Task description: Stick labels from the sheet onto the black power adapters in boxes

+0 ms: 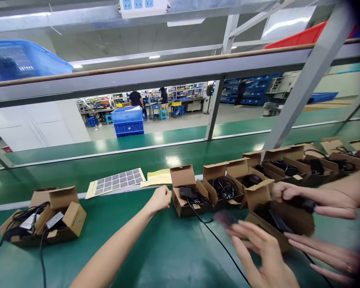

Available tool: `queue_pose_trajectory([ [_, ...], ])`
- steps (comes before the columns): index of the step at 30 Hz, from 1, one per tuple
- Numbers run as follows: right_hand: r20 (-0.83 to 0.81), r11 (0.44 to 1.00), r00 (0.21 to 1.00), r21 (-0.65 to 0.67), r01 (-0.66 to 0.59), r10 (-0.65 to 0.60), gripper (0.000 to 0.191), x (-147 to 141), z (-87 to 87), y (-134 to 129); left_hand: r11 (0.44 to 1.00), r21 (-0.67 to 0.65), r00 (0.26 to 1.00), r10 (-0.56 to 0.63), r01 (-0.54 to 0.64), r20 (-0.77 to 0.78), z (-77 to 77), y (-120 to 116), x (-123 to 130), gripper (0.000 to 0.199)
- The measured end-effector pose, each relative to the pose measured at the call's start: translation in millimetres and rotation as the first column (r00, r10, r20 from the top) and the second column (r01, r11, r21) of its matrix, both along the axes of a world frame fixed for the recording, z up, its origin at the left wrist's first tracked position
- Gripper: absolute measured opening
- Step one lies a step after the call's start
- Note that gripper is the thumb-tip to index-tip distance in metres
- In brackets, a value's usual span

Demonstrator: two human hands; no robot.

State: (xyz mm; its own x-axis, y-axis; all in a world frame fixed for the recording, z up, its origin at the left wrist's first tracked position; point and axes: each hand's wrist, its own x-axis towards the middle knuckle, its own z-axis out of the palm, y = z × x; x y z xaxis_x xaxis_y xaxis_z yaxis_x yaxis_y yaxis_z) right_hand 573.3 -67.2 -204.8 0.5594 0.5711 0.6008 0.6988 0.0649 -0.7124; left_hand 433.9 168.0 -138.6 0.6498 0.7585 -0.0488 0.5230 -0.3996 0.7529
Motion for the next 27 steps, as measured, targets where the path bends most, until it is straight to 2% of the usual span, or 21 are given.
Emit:
queue_pose_trajectory([
  [1,-0.004,1.000,1.000,-0.002,-0.009,0.009,0.055,7,-0.7,13,0.999,0.029,0.999,-0.021,0.019,0.043,1.3,-2,-2,0.036],
  [2,-0.010,1.000,1.000,-0.002,-0.022,0.022,0.066,13,-1.8,28,0.997,0.052,0.995,-0.068,0.064,0.075,0.9,-3,-3,0.052],
  [4,-0.042,0.995,0.995,-0.019,-0.094,0.093,0.077,23,-5.3,59,0.980,0.081,0.978,-0.190,0.183,0.083,-5.5,-3,2,0.104],
  [5,-0.058,0.992,0.991,-0.028,-0.123,0.121,0.079,27,-7.4,71,0.967,0.096,0.967,-0.243,0.235,0.077,-10.9,-2,5,0.125],
  [6,-0.057,0.990,0.989,-0.041,-0.138,0.136,0.080,29,-9.4,81,0.955,0.116,0.956,-0.284,0.274,0.079,-17.0,-1,8,0.137],
  [7,-0.048,0.988,0.989,-0.057,-0.141,0.138,0.080,30,-10.8,87,0.944,0.140,0.945,-0.313,0.298,0.097,-22.8,1,8,0.141],
  [9,-0.004,0.988,0.994,-0.103,-0.111,0.112,0.078,26,-10.4,89,0.928,0.175,0.919,-0.358,0.330,0.163,-31.3,1,-1,0.136],
  [12,0.158,0.994,0.986,-0.105,-0.030,0.046,0.074,3,1.3,81,0.905,0.139,0.886,-0.423,0.403,0.188,-31.1,-5,-42,0.132],
  [13,0.247,0.995,0.966,-0.081,-0.053,0.071,0.072,-7,8.3,79,0.894,0.120,0.878,-0.447,0.431,0.172,-28.1,-9,-61,0.132],
  [15,0.412,0.972,0.880,-0.085,-0.221,0.236,0.067,-31,25.9,78,0.880,0.092,0.873,-0.474,0.465,0.119,-19.8,-15,-101,0.131],
  [16,0.456,0.929,0.811,-0.142,-0.341,0.367,0.068,-44,35.9,80,0.880,0.085,0.877,-0.474,0.467,0.083,-15.4,-18,-121,0.130],
  [18,0.465,0.784,0.633,-0.325,-0.529,0.619,0.076,-71,56.7,89,0.891,0.086,0.894,-0.448,0.446,-0.001,-7.1,-24,-156,0.129],
  [20,0.412,0.597,0.433,-0.513,-0.617,0.802,0.088,-99,76.2,100,0.903,0.096,0.907,-0.411,0.419,-0.093,-0.2,-29,-186,0.129],
  [22,0.354,0.435,0.259,-0.646,-0.627,0.899,0.095,-125,91.8,113,0.917,0.086,0.914,-0.374,0.389,-0.156,5.8,-34,-211,0.123],
  [24,0.335,0.356,0.156,-0.702,-0.616,0.929,0.099,-147,101.7,123,0.936,0.035,0.928,-0.343,0.351,-0.146,11.6,-40,-232,0.113],
  [27,0.346,0.333,0.107,-0.704,-0.627,0.932,0.100,-161,106.1,134,0.951,-0.067,0.953,-0.303,0.301,-0.011,19.8,-50,-255,0.093],
])
